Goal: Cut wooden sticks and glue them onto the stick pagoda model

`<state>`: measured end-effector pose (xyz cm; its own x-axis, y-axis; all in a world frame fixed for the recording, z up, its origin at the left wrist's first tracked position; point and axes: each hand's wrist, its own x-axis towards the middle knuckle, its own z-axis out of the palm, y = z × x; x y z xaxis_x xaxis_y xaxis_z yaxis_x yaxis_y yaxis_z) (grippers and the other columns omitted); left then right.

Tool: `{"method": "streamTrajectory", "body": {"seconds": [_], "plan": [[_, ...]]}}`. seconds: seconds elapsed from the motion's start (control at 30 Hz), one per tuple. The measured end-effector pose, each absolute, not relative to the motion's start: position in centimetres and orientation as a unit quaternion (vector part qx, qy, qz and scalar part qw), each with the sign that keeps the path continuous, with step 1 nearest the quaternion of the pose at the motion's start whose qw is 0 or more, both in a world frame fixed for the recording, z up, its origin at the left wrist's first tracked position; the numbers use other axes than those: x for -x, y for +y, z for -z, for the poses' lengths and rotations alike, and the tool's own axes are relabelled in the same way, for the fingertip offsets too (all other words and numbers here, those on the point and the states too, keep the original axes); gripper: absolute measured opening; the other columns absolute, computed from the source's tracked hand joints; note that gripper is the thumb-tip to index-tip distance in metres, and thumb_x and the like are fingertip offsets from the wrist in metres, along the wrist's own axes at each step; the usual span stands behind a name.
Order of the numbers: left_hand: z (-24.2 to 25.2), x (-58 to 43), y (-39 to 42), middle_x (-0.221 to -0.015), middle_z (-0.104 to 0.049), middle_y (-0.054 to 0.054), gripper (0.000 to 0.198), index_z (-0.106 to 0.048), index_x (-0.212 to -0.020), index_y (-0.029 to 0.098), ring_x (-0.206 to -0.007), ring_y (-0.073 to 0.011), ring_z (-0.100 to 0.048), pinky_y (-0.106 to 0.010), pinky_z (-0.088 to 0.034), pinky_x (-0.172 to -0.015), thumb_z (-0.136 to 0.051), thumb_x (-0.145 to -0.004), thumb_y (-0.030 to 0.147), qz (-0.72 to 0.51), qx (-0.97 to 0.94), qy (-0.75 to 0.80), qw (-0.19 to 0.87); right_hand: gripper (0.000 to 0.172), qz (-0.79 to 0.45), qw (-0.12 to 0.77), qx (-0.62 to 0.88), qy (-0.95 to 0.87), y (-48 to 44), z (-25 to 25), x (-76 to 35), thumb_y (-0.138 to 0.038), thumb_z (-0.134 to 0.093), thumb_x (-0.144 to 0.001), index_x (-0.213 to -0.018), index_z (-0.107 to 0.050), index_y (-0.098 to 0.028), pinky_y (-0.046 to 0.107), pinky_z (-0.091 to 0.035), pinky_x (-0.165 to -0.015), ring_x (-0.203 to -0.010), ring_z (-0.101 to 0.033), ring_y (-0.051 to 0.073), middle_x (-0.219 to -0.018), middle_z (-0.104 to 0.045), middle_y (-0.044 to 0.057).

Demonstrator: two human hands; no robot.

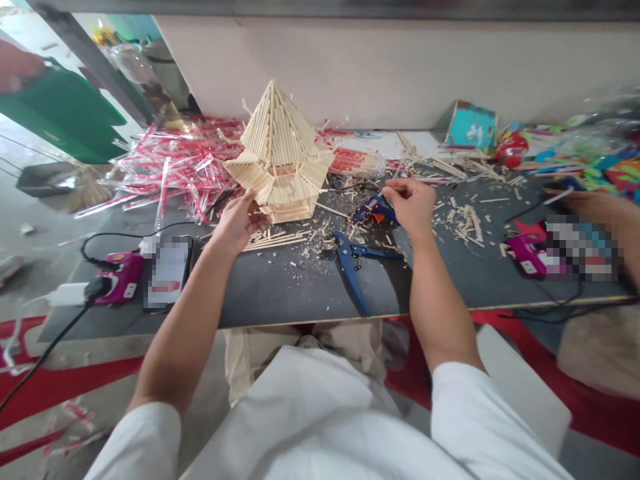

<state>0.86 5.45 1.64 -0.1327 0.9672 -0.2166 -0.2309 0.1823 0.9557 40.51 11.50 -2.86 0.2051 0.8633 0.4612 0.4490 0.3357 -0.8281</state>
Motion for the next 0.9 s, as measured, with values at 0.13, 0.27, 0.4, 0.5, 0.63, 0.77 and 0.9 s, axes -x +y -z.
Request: {"method": "streamTrajectory", "body": {"seconds": [0.13, 0.27, 0.4, 0.5, 0.63, 0.77, 0.9], "plan": [[-1.1, -0.4, 1.6, -0.095, -0.07, -0.002, 0.027, -0.059, -0.1, 0.02, -0.055, -0.0085, -0.063, -0.021, -0.042, -0.042, -0.072, -0.092, 0.042, -0.516, -0.407, 0.573, 0.489, 0.023, -0.228, 0.539, 0.535, -0.61, 11.7, 3.2, -40.7, -0.032, -0.076, -0.084, -0.104, -0.078, -0.02, 0.046, -0.065, -0.083, -0.078, -0.078, 0.026, -0.09, -0.081, 0.008], [-1.0, -0.9, -2.3, -0.085, -0.07, -0.001, 0.024, -0.068, -0.104, 0.021, -0.057, -0.0113, -0.062, -0.023, -0.046, -0.051, -0.066, -0.097, 0.044, -0.323, -0.624, 0.58, 0.413, 0.026, -0.248, 0.54, 0.501, -0.629, 11.4, 3.0, -40.5, -0.038, -0.074, -0.088, -0.108, -0.078, -0.023, 0.045, -0.065, -0.081, -0.076, -0.077, 0.025, -0.089, -0.081, 0.008], [-1.0, -2.0, -3.0, -0.116, -0.074, -0.007, 0.025, -0.075, -0.118, 0.025, -0.106, -0.024, -0.07, -0.034, -0.054, -0.092, -0.058, -0.103, 0.035, -0.161, -0.828, 0.466, 0.265, 0.022, -0.218, 0.546, 0.521, -0.619, 11.3, 2.7, -40.2, -0.04, -0.071, -0.09, -0.104, -0.077, -0.024, 0.042, -0.064, -0.077, -0.075, -0.076, 0.023, -0.088, -0.08, 0.006], [-0.6, -2.6, -2.2, -0.121, -0.072, -0.009, 0.028, -0.077, -0.123, 0.026, -0.111, -0.0261, -0.069, -0.035, -0.052, -0.097, -0.059, -0.101, 0.028, -0.099, -0.87, 0.427, 0.224, 0.013, -0.177, 0.568, 0.532, -0.602, 11.3, 2.2, -40.4, -0.035, -0.072, -0.087, -0.094, -0.074, -0.025, 0.041, -0.064, -0.076, -0.074, -0.074, 0.022, -0.084, -0.078, 0.005], [-0.1, -3.0, -1.7, -0.114, -0.073, -0.01, 0.027, -0.081, -0.11, 0.021, -0.1, -0.0241, -0.071, -0.033, -0.053, -0.089, -0.056, -0.1, 0.019, -0.082, -0.88, 0.414, 0.218, 0.01, -0.147, 0.574, 0.533, -0.605, 10.8, 1.4, -40.3, -0.028, -0.078, -0.08, -0.086, -0.071, -0.025, 0.041, -0.063, -0.074, -0.071, -0.072, 0.022, -0.078, -0.075, 0.004], [-0.2, -3.6, -1.7, -0.101, -0.073, -0.011, 0.026, -0.077, -0.09, 0.016, -0.088, -0.0224, -0.07, -0.031, -0.051, -0.08, -0.052, -0.096, 0.013, -0.082, -0.88, 0.413, 0.221, 0.018, -0.138, 0.553, 0.565, -0.597, 10.3, 1.0, -39.4, -0.033, -0.085, -0.075, -0.083, -0.071, -0.025, 0.043, -0.063, -0.071, -0.072, -0.073, 0.025, -0.078, -0.076, 0.005], [-0.9, -3.9, -1.1, -0.093, -0.074, -0.007, 0.021, -0.071, -0.087, 0.019, -0.085, -0.0207, -0.068, -0.029, -0.046, -0.074, -0.052, -0.094, 0.012, -0.077, -0.879, 0.417, 0.219, 0.022, -0.137, 0.546, 0.569, -0.599, 10.4, 1.4, -39.0, -0.037, -0.087, -0.074, -0.088, -0.075, -0.025, 0.044, -0.062, -0.073, -0.074, -0.073, 0.026, -0.079, -0.077, 0.006]]}}
